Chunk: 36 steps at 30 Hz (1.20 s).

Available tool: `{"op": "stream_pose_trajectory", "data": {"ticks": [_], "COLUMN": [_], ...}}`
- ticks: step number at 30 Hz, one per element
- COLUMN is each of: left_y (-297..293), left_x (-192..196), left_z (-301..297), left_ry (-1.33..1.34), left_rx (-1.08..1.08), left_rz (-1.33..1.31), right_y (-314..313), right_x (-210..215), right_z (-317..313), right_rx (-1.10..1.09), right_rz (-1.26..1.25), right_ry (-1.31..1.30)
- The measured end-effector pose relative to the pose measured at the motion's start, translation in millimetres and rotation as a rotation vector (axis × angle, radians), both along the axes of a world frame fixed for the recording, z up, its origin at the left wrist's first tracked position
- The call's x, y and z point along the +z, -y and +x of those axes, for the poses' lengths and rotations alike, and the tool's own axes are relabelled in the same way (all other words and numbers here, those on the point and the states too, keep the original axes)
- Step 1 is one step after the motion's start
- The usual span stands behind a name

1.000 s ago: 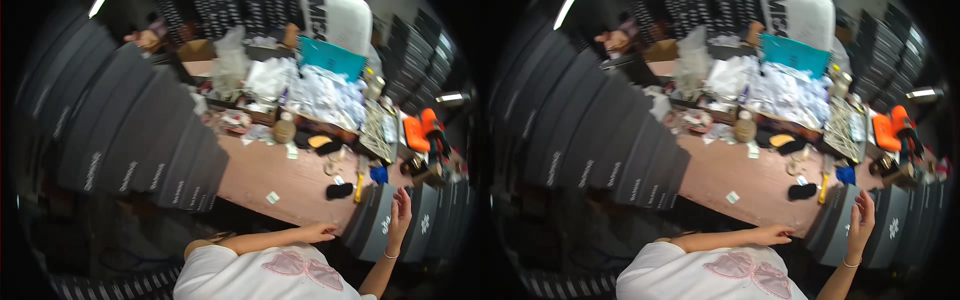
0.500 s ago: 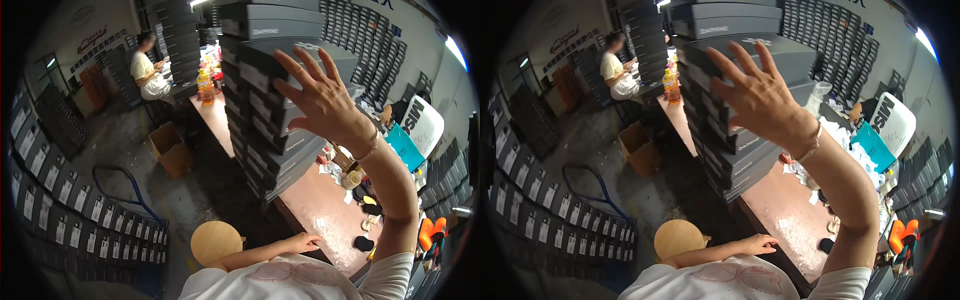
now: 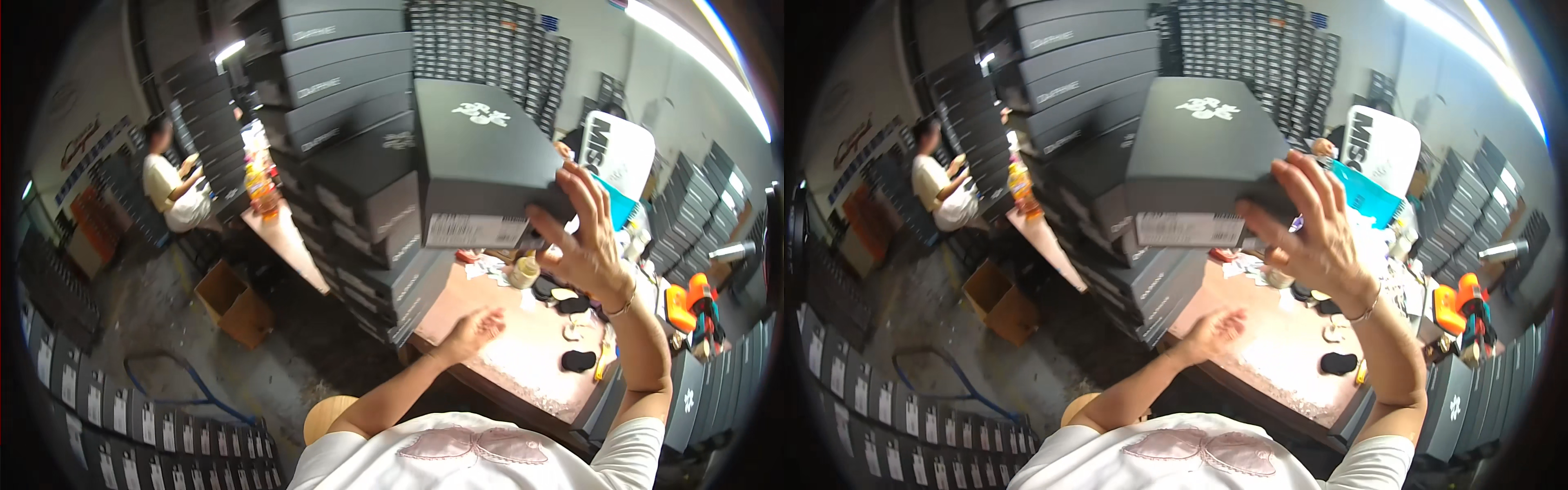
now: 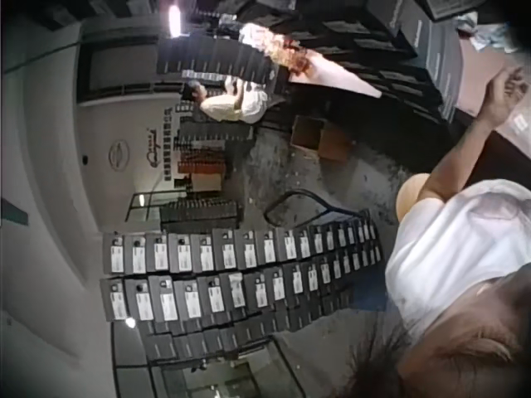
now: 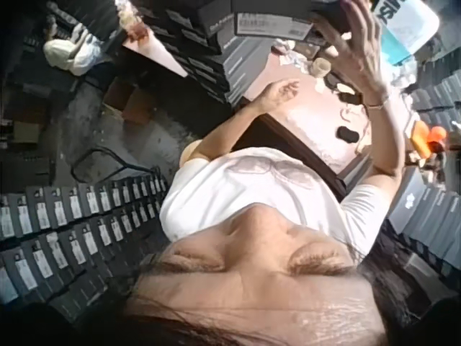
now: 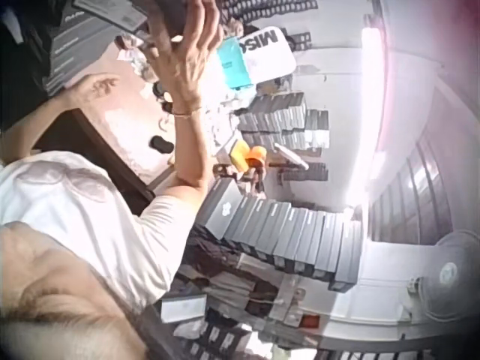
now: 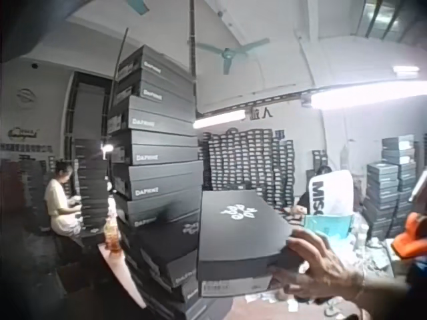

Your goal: Inspecting and wrapping shoes before placing them into shoe boxes.

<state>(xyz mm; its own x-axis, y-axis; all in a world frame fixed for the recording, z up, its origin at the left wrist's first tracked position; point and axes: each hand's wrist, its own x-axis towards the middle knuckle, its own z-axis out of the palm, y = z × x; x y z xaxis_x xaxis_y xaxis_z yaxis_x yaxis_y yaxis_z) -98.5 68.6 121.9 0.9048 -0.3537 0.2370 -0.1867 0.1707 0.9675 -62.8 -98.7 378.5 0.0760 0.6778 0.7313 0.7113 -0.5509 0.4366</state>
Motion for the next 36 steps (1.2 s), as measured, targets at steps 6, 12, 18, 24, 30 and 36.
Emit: {"op": "stream_pose_trajectory", "data": {"ticks": [6,12,18,24,30,36], "left_y": [20,33,88,97,49,58], "left_x": [49,30,-80,-114,-228,-200], "left_z": [45,34,31,64,115,79], "left_ry": [-0.105,-0.438,-0.69,-0.745,-0.875,-0.874], "left_rx": [0.124,-0.143,-0.171,-0.191,0.079,0.261], "left_rz": [-0.727,-0.965,-0.827,-0.645,0.167,0.192], "right_y": [83,132,155,160,140,100], "right_x": [-52,-146,-240,-277,-331,-408], "right_z": [-18,-47,-42,-43,-60,-49], "right_rx": [0.217,0.19,-0.022,-0.163,-0.298,-0.371], "right_rz": [0.107,-0.017,0.061,0.137,0.523,0.848], "right_ry": [-0.111,-0.622,-1.012,-1.064,-1.485,-1.855]}}
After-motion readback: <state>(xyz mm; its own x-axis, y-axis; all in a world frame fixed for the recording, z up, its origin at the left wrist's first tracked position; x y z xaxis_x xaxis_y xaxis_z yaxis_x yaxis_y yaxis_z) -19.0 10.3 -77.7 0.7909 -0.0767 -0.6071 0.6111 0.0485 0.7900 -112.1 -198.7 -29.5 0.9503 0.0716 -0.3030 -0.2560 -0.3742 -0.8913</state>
